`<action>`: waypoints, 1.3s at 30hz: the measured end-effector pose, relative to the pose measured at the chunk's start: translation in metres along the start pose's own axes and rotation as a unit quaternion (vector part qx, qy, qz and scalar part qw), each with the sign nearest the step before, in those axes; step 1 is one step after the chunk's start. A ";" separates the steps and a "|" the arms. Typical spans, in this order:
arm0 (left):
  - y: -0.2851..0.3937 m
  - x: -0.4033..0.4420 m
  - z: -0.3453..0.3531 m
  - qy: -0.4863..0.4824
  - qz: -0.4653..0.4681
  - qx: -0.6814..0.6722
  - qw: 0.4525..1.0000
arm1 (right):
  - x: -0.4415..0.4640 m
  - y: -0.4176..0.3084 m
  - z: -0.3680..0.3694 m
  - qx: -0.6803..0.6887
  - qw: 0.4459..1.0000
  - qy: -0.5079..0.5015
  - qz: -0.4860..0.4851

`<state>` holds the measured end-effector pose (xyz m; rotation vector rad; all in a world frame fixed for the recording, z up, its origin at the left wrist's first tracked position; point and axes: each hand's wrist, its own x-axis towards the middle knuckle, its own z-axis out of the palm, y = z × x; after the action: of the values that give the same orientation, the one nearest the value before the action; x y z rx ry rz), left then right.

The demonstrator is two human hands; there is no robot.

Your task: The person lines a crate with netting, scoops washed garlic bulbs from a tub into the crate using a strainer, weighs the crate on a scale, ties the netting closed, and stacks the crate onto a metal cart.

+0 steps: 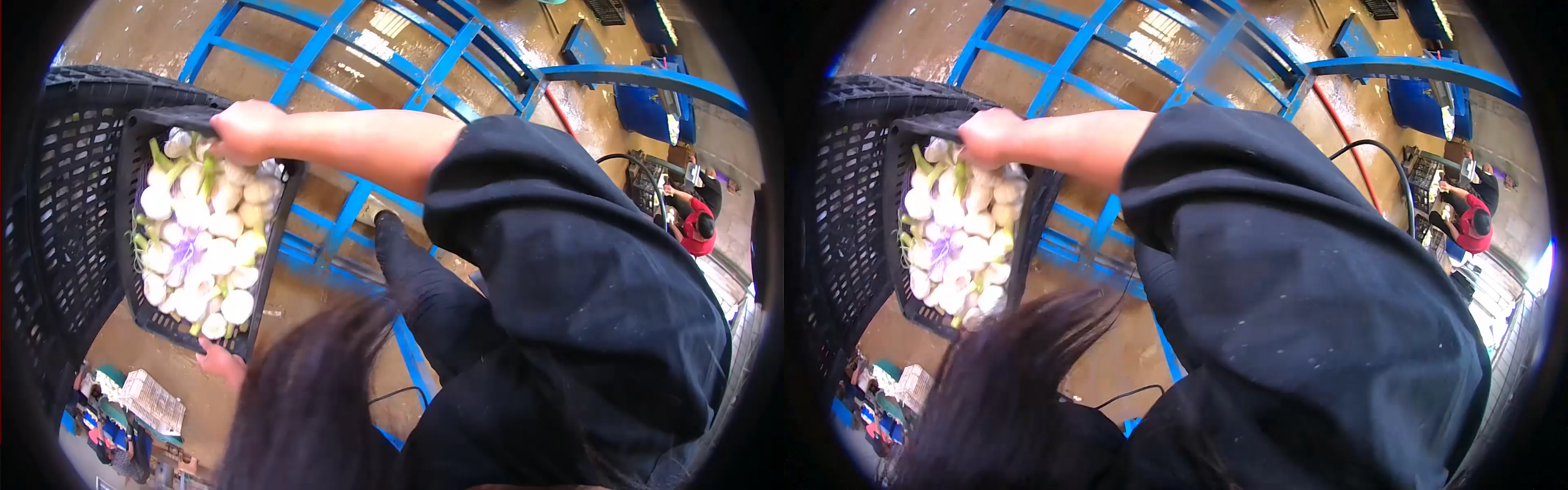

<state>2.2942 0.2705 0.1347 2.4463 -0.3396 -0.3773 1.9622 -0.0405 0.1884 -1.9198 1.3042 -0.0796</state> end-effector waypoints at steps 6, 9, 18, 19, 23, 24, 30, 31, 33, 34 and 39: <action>-0.032 0.061 0.034 0.072 -0.014 0.103 0.992 | -0.010 0.021 0.013 0.058 0.995 0.031 0.070; -0.023 0.063 0.035 0.040 0.007 0.093 0.995 | -0.008 0.027 0.011 0.078 0.991 0.063 0.085; -0.069 0.094 0.029 0.080 0.233 0.147 0.958 | -0.016 0.018 -0.001 0.007 0.991 0.115 0.070; -0.034 0.061 0.022 0.107 0.351 0.119 0.923 | -0.025 0.019 -0.005 0.039 0.990 0.108 0.085; 0.046 -0.073 0.012 0.207 0.338 0.191 0.898 | -0.114 0.071 0.004 0.160 0.971 0.176 0.033; 0.056 -0.113 0.011 0.210 0.338 0.202 0.895 | -0.154 0.097 0.003 0.162 0.977 0.135 0.042; 0.034 -0.352 0.014 -0.067 0.356 0.207 0.909 | -0.528 0.369 0.010 0.096 0.955 -0.128 0.249; 0.048 -0.402 0.004 -0.220 0.249 0.262 0.906 | -0.610 0.414 0.001 -0.001 0.968 -0.138 0.209; -0.014 -0.453 0.029 -0.360 0.260 0.188 0.876 | -0.731 0.434 -0.040 0.048 0.852 -0.050 0.519; -0.023 -0.487 0.033 -0.413 0.266 0.193 0.849 | -0.788 0.458 -0.031 0.002 0.825 0.082 0.559; 0.054 -0.559 0.063 -0.465 0.130 0.176 0.858 | -0.984 0.584 0.051 0.011 0.792 0.193 0.579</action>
<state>1.7467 0.3785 0.2239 2.3186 -1.2163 -1.4810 1.0844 0.6940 0.1388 -0.7972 2.5246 0.1455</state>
